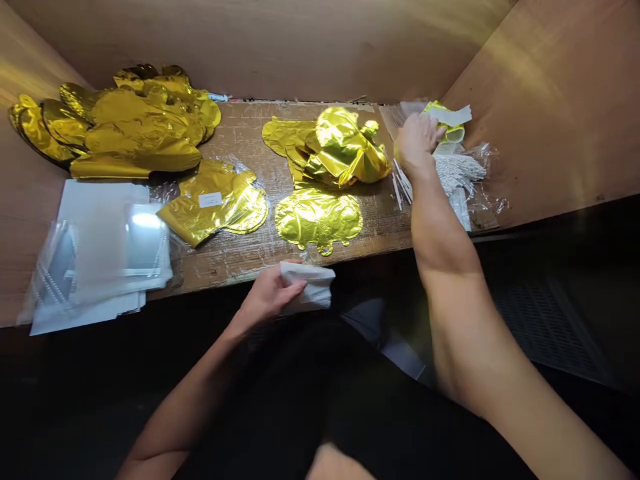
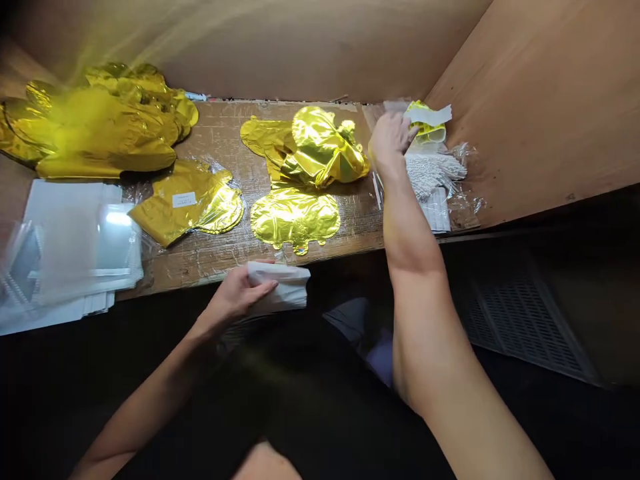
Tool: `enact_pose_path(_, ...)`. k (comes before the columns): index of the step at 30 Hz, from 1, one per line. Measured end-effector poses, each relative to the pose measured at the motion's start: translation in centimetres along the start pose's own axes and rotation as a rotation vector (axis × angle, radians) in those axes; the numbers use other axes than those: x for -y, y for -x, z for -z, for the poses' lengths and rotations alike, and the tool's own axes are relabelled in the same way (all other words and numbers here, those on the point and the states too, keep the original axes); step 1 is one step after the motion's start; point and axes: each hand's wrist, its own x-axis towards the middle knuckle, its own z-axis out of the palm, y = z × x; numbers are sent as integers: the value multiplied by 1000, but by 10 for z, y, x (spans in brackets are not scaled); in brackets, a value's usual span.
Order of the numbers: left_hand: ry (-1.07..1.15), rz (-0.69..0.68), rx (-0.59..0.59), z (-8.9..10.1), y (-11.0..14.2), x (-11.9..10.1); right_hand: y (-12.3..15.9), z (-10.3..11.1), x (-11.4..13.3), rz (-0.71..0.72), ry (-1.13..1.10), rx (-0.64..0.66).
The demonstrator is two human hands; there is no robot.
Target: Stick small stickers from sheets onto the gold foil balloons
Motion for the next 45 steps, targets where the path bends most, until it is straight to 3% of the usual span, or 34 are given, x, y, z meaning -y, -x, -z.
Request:
enact_pose_path(2,248,77,-123,6,2,-2,14,8,12,-27,-79,36)
enact_pose_path(3,319,105,-173,8,3,-3,35,11,27,-39,-182,128)
enact_pose_path(7,389,132,-257,10,5,-11,156,11,103,-77,-735,853)
enact_pose_path(9,401,131,-229,12,6,-14,201,9,127,-236,-969,954)
enact_pose_path(12,387,57,-247,20,4,-21,229,12,139,-480,-1218,930)
enact_pose_path(15,293,-71,-254,34,-3,-34,232,24,140,-504,-1279,926)
enact_pose_path(16,251,-78,-180,38,-6,-40,232,27,140,-474,-1265,932)
enact_pose_path(18,192,-17,83,42,-13,-51,233,32,141,-381,-1176,922)
enact_pose_path(20,201,69,302,39,-18,-57,234,33,142,-262,-972,779)
enact_pose_path(21,228,98,341,36,-20,-57,236,34,142,-191,-830,647)
enact_pose_path(24,296,113,262,21,-19,-53,241,36,143,72,-427,294)
enact_pose_path(27,249,38,205,8,-15,-50,247,41,151,333,-228,292)
enact_pose_path(30,100,-97,162,-1,-10,-55,250,43,159,443,-113,348)
enact_pose_path(34,-151,-278,75,-5,-5,-61,253,40,164,450,-81,360)
enact_pose_path(37,-252,-332,73,-6,-4,-59,253,34,161,430,-137,369)
enact_pose_path(42,-112,-218,143,-2,-2,-51,244,26,149,235,-363,344)
enact_pose_path(45,29,-119,183,1,-1,-46,239,27,144,53,-383,197)
